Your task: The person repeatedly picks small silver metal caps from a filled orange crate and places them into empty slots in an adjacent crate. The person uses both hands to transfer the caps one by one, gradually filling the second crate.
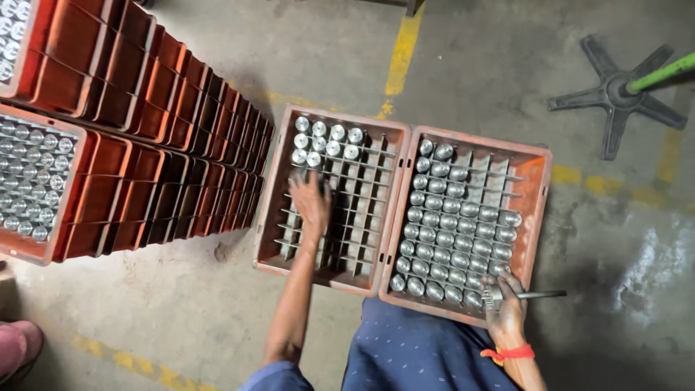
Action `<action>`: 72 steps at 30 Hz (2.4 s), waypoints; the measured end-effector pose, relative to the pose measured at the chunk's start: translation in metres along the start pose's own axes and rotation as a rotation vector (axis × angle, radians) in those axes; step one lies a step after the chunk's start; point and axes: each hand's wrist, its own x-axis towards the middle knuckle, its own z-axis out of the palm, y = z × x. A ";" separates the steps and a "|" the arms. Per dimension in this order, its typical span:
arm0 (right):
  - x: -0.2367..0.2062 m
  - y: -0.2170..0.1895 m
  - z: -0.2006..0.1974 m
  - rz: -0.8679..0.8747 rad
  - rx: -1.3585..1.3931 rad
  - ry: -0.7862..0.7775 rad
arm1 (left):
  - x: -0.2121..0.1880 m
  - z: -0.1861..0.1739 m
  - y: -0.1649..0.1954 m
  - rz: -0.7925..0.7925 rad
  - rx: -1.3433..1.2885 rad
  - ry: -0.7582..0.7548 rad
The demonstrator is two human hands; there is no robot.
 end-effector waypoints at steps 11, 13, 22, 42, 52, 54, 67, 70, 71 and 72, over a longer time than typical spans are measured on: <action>0.004 0.012 0.018 0.028 -0.116 -0.029 | 0.057 0.020 -0.020 0.123 -0.001 -0.175; 0.002 0.013 0.017 -0.001 -0.127 -0.056 | 0.054 0.012 -0.023 0.126 -0.094 -0.137; 0.018 0.034 0.044 0.079 -0.186 -0.104 | -0.043 0.003 0.034 -0.756 -1.753 -0.214; 0.045 0.040 0.153 -0.214 -0.194 -0.481 | -0.156 0.009 0.159 0.020 -0.640 -0.778; 0.049 0.004 0.130 0.168 -0.109 -0.375 | -0.155 0.017 0.167 0.017 -0.807 -1.115; 0.064 -0.019 0.120 0.093 0.025 -0.352 | -0.134 0.016 0.167 0.078 -0.770 -1.102; 0.057 -0.034 0.100 -0.065 0.132 -0.135 | -0.028 0.070 0.214 0.594 -0.511 -0.362; 0.053 -0.020 0.091 -0.081 0.107 -0.160 | -0.039 0.056 0.203 0.463 -0.725 -0.365; 0.052 -0.016 0.086 -0.086 0.099 -0.173 | -0.043 0.047 0.196 0.373 -0.735 -0.404; 0.049 -0.014 0.080 -0.070 0.082 -0.129 | -0.047 0.037 0.188 0.279 -0.743 -0.437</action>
